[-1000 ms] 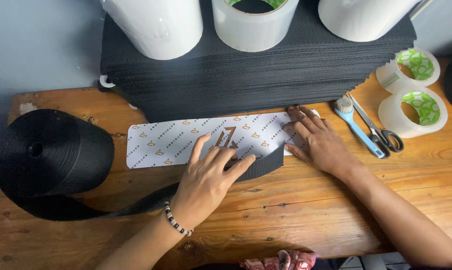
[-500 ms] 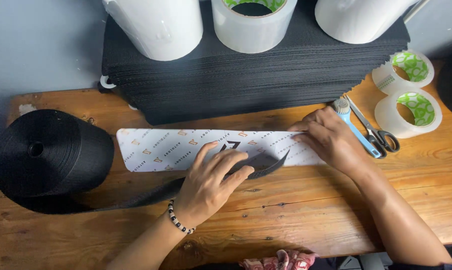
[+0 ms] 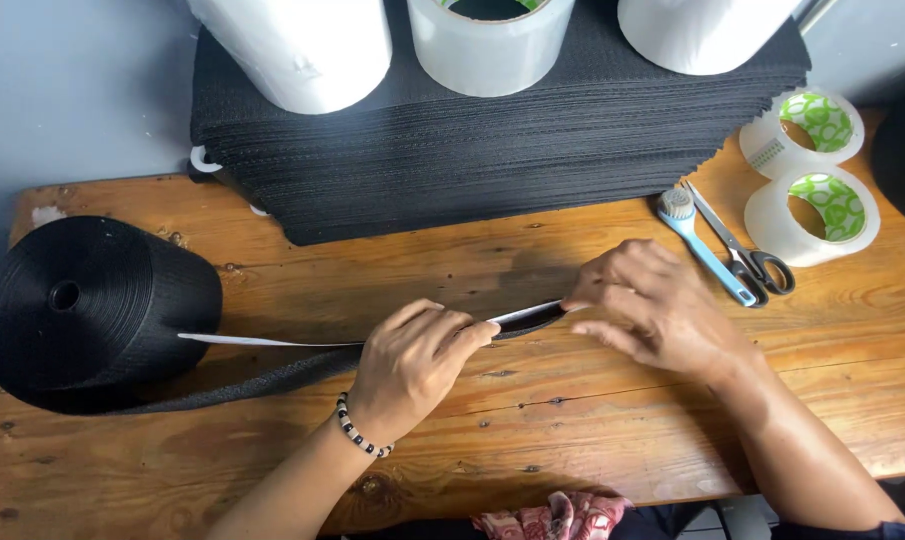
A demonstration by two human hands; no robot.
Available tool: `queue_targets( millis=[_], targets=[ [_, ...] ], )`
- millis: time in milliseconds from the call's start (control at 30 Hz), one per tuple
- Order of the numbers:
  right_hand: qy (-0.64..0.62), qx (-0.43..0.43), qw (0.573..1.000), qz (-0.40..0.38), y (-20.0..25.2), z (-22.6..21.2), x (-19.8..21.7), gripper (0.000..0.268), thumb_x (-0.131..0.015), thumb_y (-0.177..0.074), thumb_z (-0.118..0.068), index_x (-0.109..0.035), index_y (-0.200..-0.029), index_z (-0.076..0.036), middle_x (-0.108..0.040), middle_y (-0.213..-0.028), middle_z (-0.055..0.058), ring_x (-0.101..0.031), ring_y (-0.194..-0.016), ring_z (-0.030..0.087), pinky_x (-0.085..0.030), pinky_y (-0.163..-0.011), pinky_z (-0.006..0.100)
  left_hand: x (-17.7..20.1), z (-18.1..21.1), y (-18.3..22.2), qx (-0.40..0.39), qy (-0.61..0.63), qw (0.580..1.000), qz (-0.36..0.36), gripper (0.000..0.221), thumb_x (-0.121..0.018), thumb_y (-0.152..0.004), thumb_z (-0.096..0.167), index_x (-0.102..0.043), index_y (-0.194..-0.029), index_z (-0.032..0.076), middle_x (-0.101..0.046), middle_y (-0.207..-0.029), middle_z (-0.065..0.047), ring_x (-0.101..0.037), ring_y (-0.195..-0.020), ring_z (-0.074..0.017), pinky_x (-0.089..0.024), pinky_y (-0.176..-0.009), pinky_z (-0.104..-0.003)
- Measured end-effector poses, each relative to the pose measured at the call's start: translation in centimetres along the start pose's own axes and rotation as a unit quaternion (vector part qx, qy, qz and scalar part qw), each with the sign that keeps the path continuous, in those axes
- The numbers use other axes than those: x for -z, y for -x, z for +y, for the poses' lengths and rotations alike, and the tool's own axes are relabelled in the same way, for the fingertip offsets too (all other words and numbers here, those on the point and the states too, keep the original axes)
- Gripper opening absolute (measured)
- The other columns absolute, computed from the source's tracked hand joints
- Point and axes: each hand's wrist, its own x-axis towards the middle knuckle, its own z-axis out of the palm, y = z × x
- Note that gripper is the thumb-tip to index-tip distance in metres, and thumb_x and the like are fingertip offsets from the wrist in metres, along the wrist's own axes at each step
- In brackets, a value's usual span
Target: Manufacturing a black belt by applying a logo patch and cutting material to length with scissors
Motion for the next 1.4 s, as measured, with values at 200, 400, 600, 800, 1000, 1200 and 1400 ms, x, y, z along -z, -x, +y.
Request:
queue_targets(
  millis=[200,400,600,800,1000,1200,1400],
  targets=[
    [0.029,-0.009,1.0,-0.007,-0.4,-0.2,-1.2,0.029,-0.073,-0.093,-0.039,-0.069,-0.088,-0.01,-0.063,-0.084,0.009,-0.064,-0.074,0.031,-0.053,-0.077,0.043,0.1,-0.2,-0.2,0.015,0.003,1.0,0.01,0.009,-0.07,-0.096,0.016,-0.068,-0.105,0.015,-0.067,-0.079,-0.004,-0.073,-0.073,-0.0219,-0.058,-0.086,-0.041],
    [0.107,-0.082,0.99,-0.044,0.7,2.0,-0.3,0.028,-0.076,-0.09,-0.042,-0.066,-0.091,-0.016,-0.066,-0.11,0.006,-0.062,-0.097,0.029,-0.047,-0.092,0.043,2.5,-0.5,-1.6,0.006,-0.037,0.999,-0.02,0.015,-0.078,-0.094,0.012,-0.067,-0.103,0.008,-0.073,-0.091,-0.006,-0.068,-0.075,-0.0191,-0.056,-0.076,-0.036],
    [0.011,-0.194,0.979,-0.055,3.0,4.6,0.0,0.023,-0.077,-0.091,-0.032,-0.064,-0.092,-0.013,-0.068,-0.101,0.002,-0.066,-0.085,0.022,-0.048,-0.075,0.035,2.6,-1.0,-1.2,0.029,-0.056,0.997,-0.051,0.028,-0.07,-0.098,0.004,-0.059,-0.123,0.01,-0.071,-0.091,-0.003,-0.068,-0.078,-0.0199,-0.055,-0.081,-0.038],
    [-0.1,-0.305,0.947,-0.019,4.3,6.7,0.0,0.019,-0.079,-0.09,-0.02,-0.064,-0.096,-0.011,-0.068,-0.094,0.001,-0.065,-0.079,0.017,-0.048,-0.075,0.031,4.3,-2.3,-0.5,0.059,-0.094,0.992,-0.055,0.039,-0.072,-0.095,0.008,-0.058,-0.132,0.007,-0.075,-0.095,-0.006,-0.071,-0.083,-0.0201,-0.058,-0.086,-0.039],
    [-0.157,-0.404,0.899,0.062,6.5,9.8,-1.0,0.042,-0.084,-0.086,-0.015,-0.052,-0.114,-0.012,-0.062,-0.11,0.002,-0.061,-0.095,0.012,-0.05,-0.084,0.027,8.5,-4.5,1.6,0.138,-0.199,0.967,-0.08,0.025,-0.073,-0.095,0.024,-0.071,-0.116,0.012,-0.076,-0.102,-0.003,-0.07,-0.088,-0.0225,-0.055,-0.086,-0.04],
    [-0.174,-0.471,0.864,0.046,6.8,10.7,-0.2,0.027,-0.079,-0.091,-0.021,-0.064,-0.111,-0.012,-0.067,-0.105,0.001,-0.059,-0.088,0.009,-0.046,-0.074,0.025,10.7,-6.3,4.1,0.236,-0.227,0.94,-0.096,0.023,-0.078,-0.089,0.036,-0.075,-0.105,0.019,-0.075,-0.097,0.003,-0.068,-0.085,-0.0257,-0.053,-0.08,-0.039],
    [-0.237,-0.5,0.831,0.055,7.8,11.4,0.4,0.015,-0.073,-0.098,-0.013,-0.06,-0.104,-0.007,-0.07,-0.094,0.005,-0.066,-0.085,0.012,-0.053,-0.079,0.024,12.3,-7.8,6.2,0.272,-0.21,0.929,-0.133,0.028,-0.08,-0.083,0.04,-0.077,-0.101,0.019,-0.076,-0.094,0.005,-0.069,-0.097,-0.0239,-0.053,-0.093,-0.039]
  ],
)
